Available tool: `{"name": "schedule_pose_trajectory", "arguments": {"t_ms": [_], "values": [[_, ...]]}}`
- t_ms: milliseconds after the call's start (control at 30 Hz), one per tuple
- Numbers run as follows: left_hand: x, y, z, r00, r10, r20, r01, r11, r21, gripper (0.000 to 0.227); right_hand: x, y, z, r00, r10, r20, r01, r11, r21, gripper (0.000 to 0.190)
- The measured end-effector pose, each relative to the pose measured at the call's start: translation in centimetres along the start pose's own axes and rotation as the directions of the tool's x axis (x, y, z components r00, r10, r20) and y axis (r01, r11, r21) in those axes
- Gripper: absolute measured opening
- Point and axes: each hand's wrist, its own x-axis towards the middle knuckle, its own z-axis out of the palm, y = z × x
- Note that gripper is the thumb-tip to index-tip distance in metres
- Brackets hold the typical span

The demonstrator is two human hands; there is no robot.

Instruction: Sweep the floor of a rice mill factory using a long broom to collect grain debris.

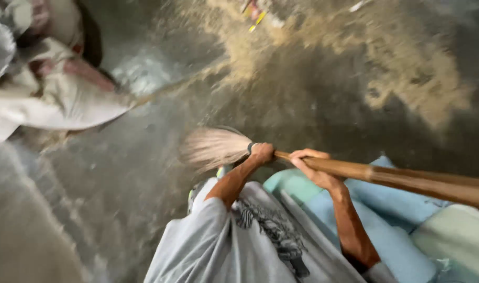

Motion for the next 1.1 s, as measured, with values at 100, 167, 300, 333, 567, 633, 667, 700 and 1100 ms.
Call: {"name": "schedule_pose_trajectory", "arguments": {"t_ms": [100, 167, 300, 333, 567, 633, 667, 700, 1100], "values": [[6.3, 3.0, -4.4, 0.998, 0.046, -0.038, -0.048, 0.997, -0.065, 0.029, 0.5, -0.1, -2.5, 0.987, -0.022, -0.161, 0.008, 0.996, -0.088, 0.013], [10.2, 3.5, -4.9, 0.986, 0.154, -0.068, -0.154, 0.988, 0.004, 0.018, 0.8, -0.4, -3.1, 0.951, 0.05, -0.306, -0.026, 0.997, 0.079, 0.011], [8.9, 6.1, -14.0, 0.971, 0.161, -0.175, -0.164, 0.987, -0.001, 0.017, 1.5, -1.7, -3.6, 0.914, -0.121, -0.387, 0.151, 0.987, 0.049, 0.008], [8.7, 6.6, -15.8, 0.951, 0.197, -0.238, -0.201, 0.98, 0.009, 0.016, 1.5, -2.4, -3.9, 0.904, -0.145, -0.403, 0.181, 0.982, 0.053, 0.009], [3.5, 4.5, -24.0, 0.843, 0.161, -0.513, -0.142, 0.987, 0.075, 0.02, 3.4, -8.6, -6.0, 0.916, -0.231, -0.329, 0.27, 0.96, 0.079, 0.008], [1.8, 0.8, -24.9, 0.859, 0.089, -0.505, -0.085, 0.996, 0.032, 0.026, 5.2, -9.5, -4.8, 0.933, -0.21, -0.293, 0.251, 0.961, 0.111, 0.009], [1.0, -1.2, -25.3, 0.872, 0.026, -0.49, -0.038, 0.999, -0.015, 0.032, 6.2, -9.9, -4.2, 0.948, -0.182, -0.261, 0.223, 0.965, 0.137, 0.01], [-0.1, -4.1, -24.9, 0.871, 0.024, -0.491, -0.03, 1.0, -0.005, 0.032, 7.4, -9.5, -2.8, 0.947, -0.188, -0.262, 0.231, 0.962, 0.145, 0.01], [-9.8, -32.9, -21.2, 0.734, -0.295, -0.612, 0.225, 0.956, -0.19, 0.042, 29.0, -4.3, 24.1, 0.877, -0.475, 0.071, 0.428, 0.841, 0.33, 0.013]]}}
